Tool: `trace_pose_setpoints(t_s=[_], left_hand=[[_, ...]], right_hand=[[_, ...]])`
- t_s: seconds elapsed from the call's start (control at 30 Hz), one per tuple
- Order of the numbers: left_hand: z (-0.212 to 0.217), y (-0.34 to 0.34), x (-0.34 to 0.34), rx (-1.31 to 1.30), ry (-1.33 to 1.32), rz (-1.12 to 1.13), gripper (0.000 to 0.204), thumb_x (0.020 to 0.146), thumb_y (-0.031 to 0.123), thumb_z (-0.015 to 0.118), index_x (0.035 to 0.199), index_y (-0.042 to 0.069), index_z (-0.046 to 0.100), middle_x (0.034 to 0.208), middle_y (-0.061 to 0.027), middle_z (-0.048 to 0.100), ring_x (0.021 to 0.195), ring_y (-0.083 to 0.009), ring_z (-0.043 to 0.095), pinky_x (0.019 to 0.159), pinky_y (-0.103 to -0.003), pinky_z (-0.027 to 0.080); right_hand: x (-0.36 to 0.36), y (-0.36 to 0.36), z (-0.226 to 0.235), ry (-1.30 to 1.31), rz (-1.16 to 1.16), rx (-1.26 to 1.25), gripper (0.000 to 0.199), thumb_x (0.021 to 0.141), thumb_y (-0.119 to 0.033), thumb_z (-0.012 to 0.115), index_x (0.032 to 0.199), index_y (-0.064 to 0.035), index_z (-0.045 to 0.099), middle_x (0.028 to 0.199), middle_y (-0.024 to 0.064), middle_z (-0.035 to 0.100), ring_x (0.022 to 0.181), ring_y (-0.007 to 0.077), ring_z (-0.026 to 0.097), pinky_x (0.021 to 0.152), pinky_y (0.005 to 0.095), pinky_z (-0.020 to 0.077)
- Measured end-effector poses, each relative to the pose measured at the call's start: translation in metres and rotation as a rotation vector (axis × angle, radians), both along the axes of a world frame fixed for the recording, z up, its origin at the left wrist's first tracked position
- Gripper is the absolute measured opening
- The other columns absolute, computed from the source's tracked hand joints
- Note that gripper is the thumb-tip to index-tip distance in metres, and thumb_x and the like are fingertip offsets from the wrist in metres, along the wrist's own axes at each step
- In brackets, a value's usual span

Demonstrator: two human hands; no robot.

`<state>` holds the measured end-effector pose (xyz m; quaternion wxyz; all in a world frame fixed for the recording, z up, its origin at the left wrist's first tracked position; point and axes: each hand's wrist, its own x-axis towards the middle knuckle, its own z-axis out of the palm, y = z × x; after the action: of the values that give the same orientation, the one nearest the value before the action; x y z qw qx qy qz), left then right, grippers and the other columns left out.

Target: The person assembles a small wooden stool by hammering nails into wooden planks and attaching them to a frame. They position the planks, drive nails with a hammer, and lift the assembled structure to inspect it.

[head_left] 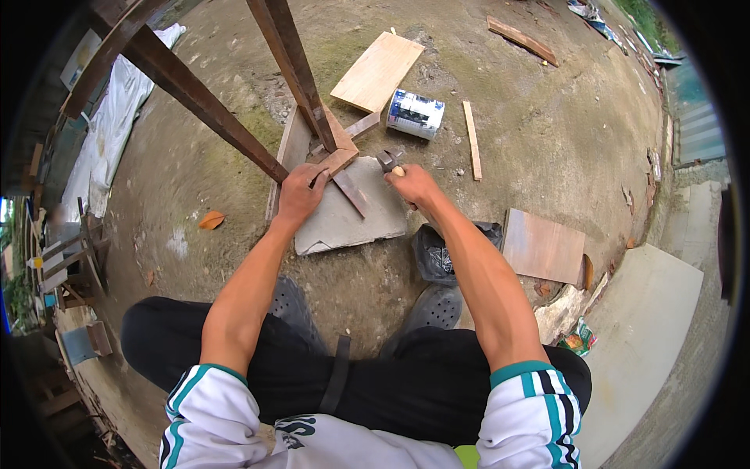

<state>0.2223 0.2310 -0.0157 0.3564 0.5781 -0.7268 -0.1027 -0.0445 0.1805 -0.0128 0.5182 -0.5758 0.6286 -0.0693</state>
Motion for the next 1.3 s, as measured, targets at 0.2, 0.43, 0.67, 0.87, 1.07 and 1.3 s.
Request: trace_pose_setpoints(t_s=[0.2, 0.43, 0.67, 0.87, 1.07, 1.3], left_hand=[[-0.008, 0.002, 0.005, -0.062, -0.070, -0.061, 0.014, 0.086, 0.011, 0.072, 0.098, 0.005, 0.074, 0.098, -0.0111, 0.072, 0.094, -0.0296, 0.067, 0.083, -0.038, 0.055], [-0.013, 0.006, 0.004, -0.130, -0.235, -0.082, 0.014, 0.084, 0.012, 0.072, 0.096, 0.007, 0.074, 0.104, -0.0063, 0.068, 0.098, -0.0266, 0.064, 0.084, -0.038, 0.053], [-0.016, 0.004, 0.001, -0.148, -0.226, -0.065, 0.015, 0.083, 0.013, 0.073, 0.097, 0.008, 0.074, 0.103, -0.0052, 0.068, 0.098, -0.0262, 0.063, 0.084, -0.038, 0.053], [-0.014, 0.001, 0.000, -0.181, -0.224, -0.093, 0.013, 0.080, 0.011, 0.074, 0.092, 0.009, 0.074, 0.099, -0.0033, 0.069, 0.096, -0.0252, 0.064, 0.082, -0.038, 0.053], [-0.018, -0.001, 0.001, -0.206, -0.242, -0.064, 0.010, 0.077, 0.013, 0.076, 0.086, 0.011, 0.071, 0.095, -0.0006, 0.068, 0.095, -0.0231, 0.064, 0.081, -0.036, 0.053], [-0.020, 0.000, -0.003, -0.162, -0.209, -0.014, 0.008, 0.082, 0.014, 0.075, 0.086, 0.008, 0.073, 0.096, -0.0047, 0.069, 0.093, -0.0252, 0.065, 0.080, -0.037, 0.053]], right_hand=[[-0.002, 0.004, 0.005, -0.014, -0.007, 0.028, 0.037, 0.089, -0.035, 0.065, 0.089, 0.0014, 0.062, 0.063, 0.0092, 0.057, 0.046, 0.0197, 0.055, 0.040, 0.0376, 0.0414], [-0.003, 0.010, 0.003, -0.065, -0.027, 0.014, 0.034, 0.089, -0.033, 0.066, 0.090, 0.0007, 0.061, 0.060, 0.0060, 0.053, 0.044, 0.0172, 0.051, 0.038, 0.0362, 0.0392], [0.000, 0.012, 0.007, 0.002, -0.001, -0.030, 0.037, 0.088, -0.035, 0.065, 0.091, 0.0016, 0.062, 0.061, 0.0089, 0.057, 0.044, 0.0203, 0.055, 0.039, 0.0374, 0.0425], [-0.003, 0.011, 0.004, 0.031, 0.019, -0.031, 0.041, 0.086, -0.037, 0.065, 0.092, 0.0032, 0.064, 0.063, 0.0138, 0.061, 0.046, 0.0251, 0.060, 0.044, 0.0396, 0.0472], [0.002, 0.011, 0.008, 0.056, 0.035, -0.033, 0.038, 0.089, -0.036, 0.064, 0.091, 0.0016, 0.063, 0.057, 0.0087, 0.056, 0.042, 0.0201, 0.055, 0.040, 0.0381, 0.0435], [-0.003, 0.010, 0.005, 0.043, 0.045, -0.044, 0.045, 0.087, -0.040, 0.064, 0.090, 0.0047, 0.064, 0.063, 0.0149, 0.061, 0.048, 0.0266, 0.061, 0.045, 0.0405, 0.0479]])
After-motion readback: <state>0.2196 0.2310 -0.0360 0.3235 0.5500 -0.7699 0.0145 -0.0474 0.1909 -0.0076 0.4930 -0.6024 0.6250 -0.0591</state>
